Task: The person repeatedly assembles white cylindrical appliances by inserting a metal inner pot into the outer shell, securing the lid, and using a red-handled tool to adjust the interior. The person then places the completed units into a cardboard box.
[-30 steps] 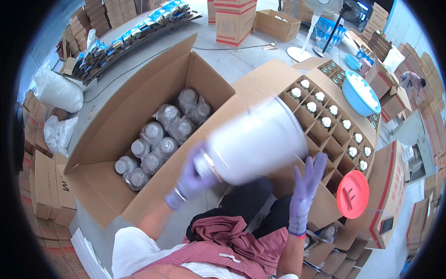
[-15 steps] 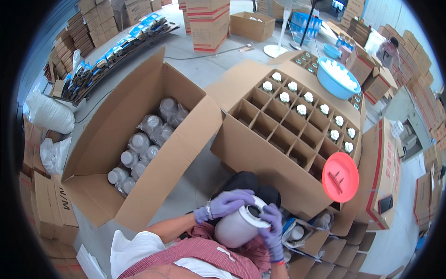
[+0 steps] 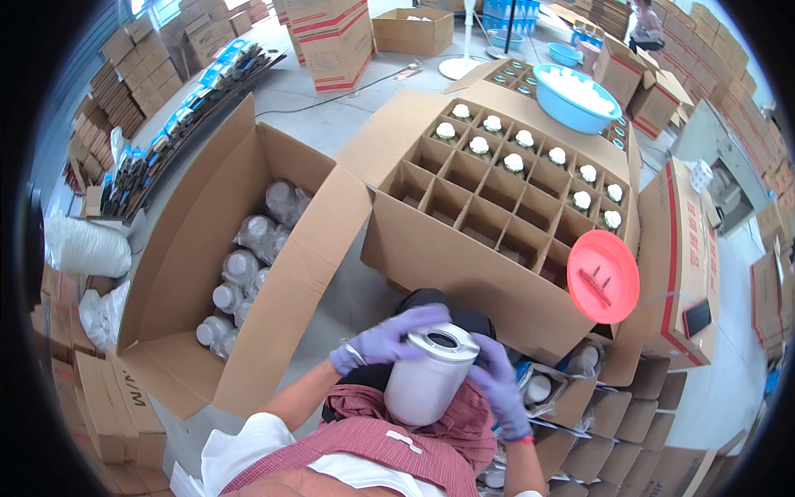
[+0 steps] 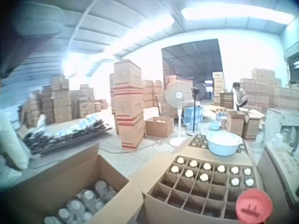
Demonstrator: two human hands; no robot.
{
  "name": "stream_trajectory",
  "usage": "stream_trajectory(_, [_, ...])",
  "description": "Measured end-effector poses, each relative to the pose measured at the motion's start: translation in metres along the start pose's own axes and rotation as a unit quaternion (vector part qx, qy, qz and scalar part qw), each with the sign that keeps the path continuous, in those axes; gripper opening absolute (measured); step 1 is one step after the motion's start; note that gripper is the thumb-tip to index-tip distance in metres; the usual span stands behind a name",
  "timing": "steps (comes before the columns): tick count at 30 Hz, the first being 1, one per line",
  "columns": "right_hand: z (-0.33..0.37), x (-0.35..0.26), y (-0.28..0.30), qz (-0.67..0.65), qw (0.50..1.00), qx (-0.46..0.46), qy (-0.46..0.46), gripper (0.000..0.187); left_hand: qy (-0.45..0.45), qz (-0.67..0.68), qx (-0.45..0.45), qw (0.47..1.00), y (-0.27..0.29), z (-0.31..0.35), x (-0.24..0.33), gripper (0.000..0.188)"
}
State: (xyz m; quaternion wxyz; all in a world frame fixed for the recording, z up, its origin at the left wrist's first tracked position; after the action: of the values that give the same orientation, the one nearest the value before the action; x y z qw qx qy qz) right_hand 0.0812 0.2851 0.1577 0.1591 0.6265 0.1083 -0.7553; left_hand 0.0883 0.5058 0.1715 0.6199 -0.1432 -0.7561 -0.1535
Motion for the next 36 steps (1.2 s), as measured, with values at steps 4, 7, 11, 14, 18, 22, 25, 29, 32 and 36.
stream_trajectory(4, [-0.041,-0.047,0.000,0.227,0.945,0.087,0.219,0.059,-0.032,-0.112,-0.084,0.990,0.003,-0.036,0.021,0.072])
stream_trajectory(7, [-0.057,-0.098,-0.003,0.278,0.894,0.169,0.308,0.080,0.027,0.179,0.091,0.979,0.020,-0.044,0.008,0.054])
stream_trajectory(11, [-0.075,-0.107,-0.021,0.430,0.780,0.137,0.434,0.072,0.044,0.356,0.193,0.913,0.006,-0.055,0.011,0.052])
stream_trajectory(14, [-0.091,-0.088,-0.009,0.096,0.981,0.099,0.133,0.058,-0.160,-0.048,0.143,0.976,0.001,-0.054,0.033,0.048])
stream_trajectory(18, [-0.118,-0.065,0.007,0.271,0.918,0.042,0.287,0.050,-0.240,-0.273,0.042,0.931,-0.010,-0.063,0.041,0.046])
stream_trajectory(22, [-0.199,-0.073,0.061,0.304,0.944,0.098,0.082,0.049,-0.052,-0.217,-0.031,0.974,-0.027,-0.063,0.020,0.055])
stream_trajectory(25, [-0.271,-0.045,0.115,0.593,0.783,0.183,0.048,0.063,-0.004,-0.269,-0.227,0.936,-0.067,-0.044,0.044,0.057])
stream_trajectory(29, [-0.355,-0.036,0.158,0.717,0.693,0.060,0.044,0.058,0.005,-0.265,-0.168,0.949,-0.044,-0.054,0.022,0.059])
stream_trajectory(32, [-0.399,-0.068,0.232,0.706,0.666,0.236,0.049,0.051,0.053,-0.198,-0.191,0.960,-0.032,-0.070,-0.019,0.059])
stream_trajectory(36, [-0.424,-0.022,0.316,0.721,0.643,0.223,-0.127,0.052,0.101,-0.196,-0.193,0.956,-0.034,-0.082,-0.014,0.057])
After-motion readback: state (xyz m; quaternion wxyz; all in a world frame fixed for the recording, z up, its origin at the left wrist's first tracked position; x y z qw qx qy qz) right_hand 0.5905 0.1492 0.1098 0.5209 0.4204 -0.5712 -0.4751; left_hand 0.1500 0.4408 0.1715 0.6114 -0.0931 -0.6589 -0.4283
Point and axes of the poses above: each hand's wrist, its own z-axis away from the middle knuckle, its own y-axis out of the back of the hand, x = y × z, the point moved 6 cm from there along -z, towards the middle knuckle, and after that the axes turned 11 degrees about z, right-handed, at the moved point
